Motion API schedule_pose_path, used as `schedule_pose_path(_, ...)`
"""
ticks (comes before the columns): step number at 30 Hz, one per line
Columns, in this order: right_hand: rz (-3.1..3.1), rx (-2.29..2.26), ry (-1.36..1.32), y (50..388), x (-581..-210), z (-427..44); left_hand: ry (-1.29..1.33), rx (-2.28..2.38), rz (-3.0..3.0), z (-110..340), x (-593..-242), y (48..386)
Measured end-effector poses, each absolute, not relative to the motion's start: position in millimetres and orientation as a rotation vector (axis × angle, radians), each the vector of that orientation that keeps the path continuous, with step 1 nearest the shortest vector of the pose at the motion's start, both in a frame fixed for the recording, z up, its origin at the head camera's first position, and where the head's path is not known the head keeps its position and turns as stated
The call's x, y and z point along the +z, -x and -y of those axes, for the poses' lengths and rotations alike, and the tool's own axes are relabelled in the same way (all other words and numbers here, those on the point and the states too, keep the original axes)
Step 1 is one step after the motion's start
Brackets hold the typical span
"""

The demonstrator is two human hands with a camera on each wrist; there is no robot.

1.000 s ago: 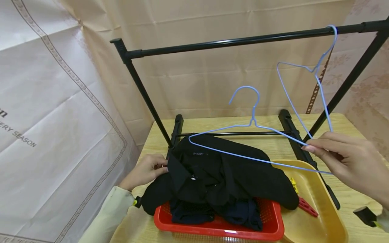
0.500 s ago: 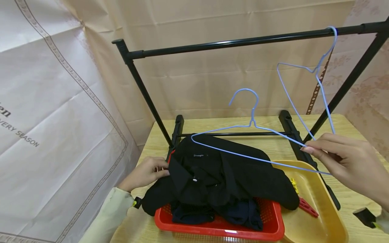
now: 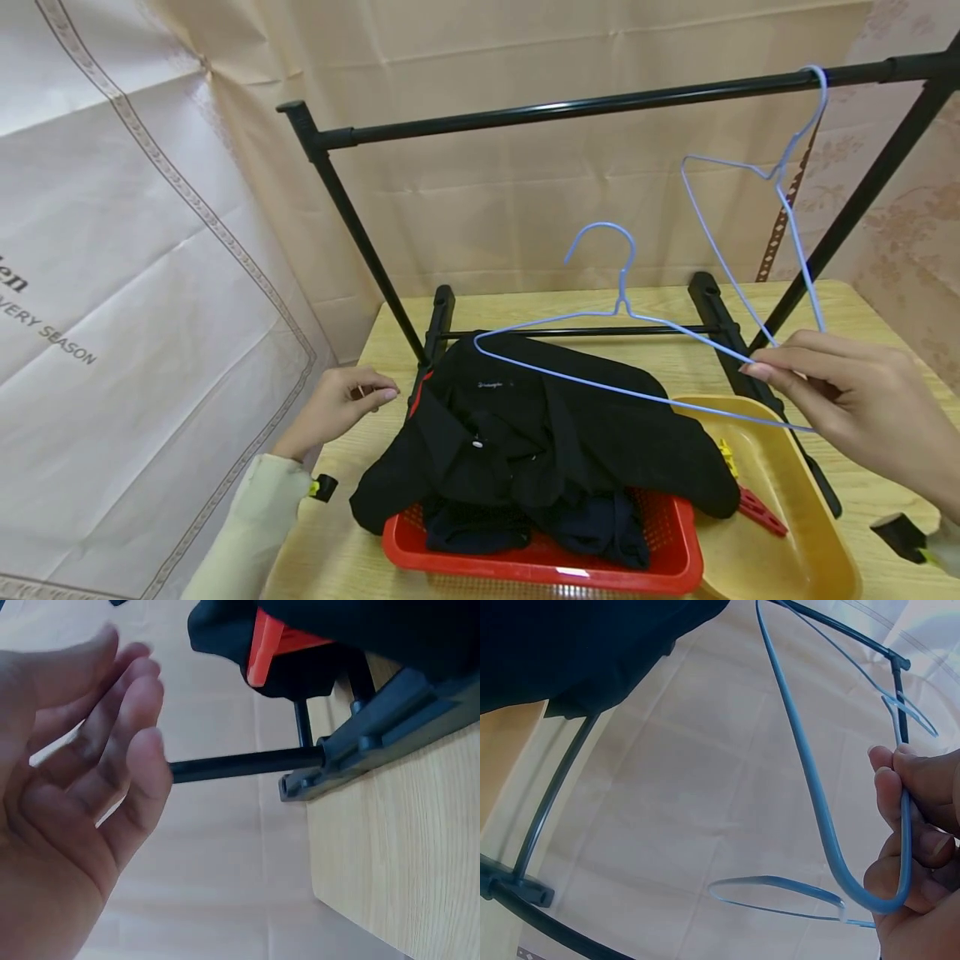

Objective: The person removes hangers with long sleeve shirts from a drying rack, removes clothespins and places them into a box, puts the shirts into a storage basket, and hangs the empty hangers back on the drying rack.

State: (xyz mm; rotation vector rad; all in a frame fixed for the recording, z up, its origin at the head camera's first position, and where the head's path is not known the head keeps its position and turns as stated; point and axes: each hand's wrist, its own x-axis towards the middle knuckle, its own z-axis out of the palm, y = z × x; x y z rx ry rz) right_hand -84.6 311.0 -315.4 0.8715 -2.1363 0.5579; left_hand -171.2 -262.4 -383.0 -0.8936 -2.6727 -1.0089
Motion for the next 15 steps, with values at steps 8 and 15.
schedule_pose_path(8,2.141,0.538,-0.842,81.2,-312.7,-306.0,0.564,-1.123,2.601,268.8,-375.7,193.9)
schedule_pose_path(15,2.165,0.535,-0.832,83.4,-313.5,-307.8,0.317,-1.444,2.450,269.6,-370.5,226.8)
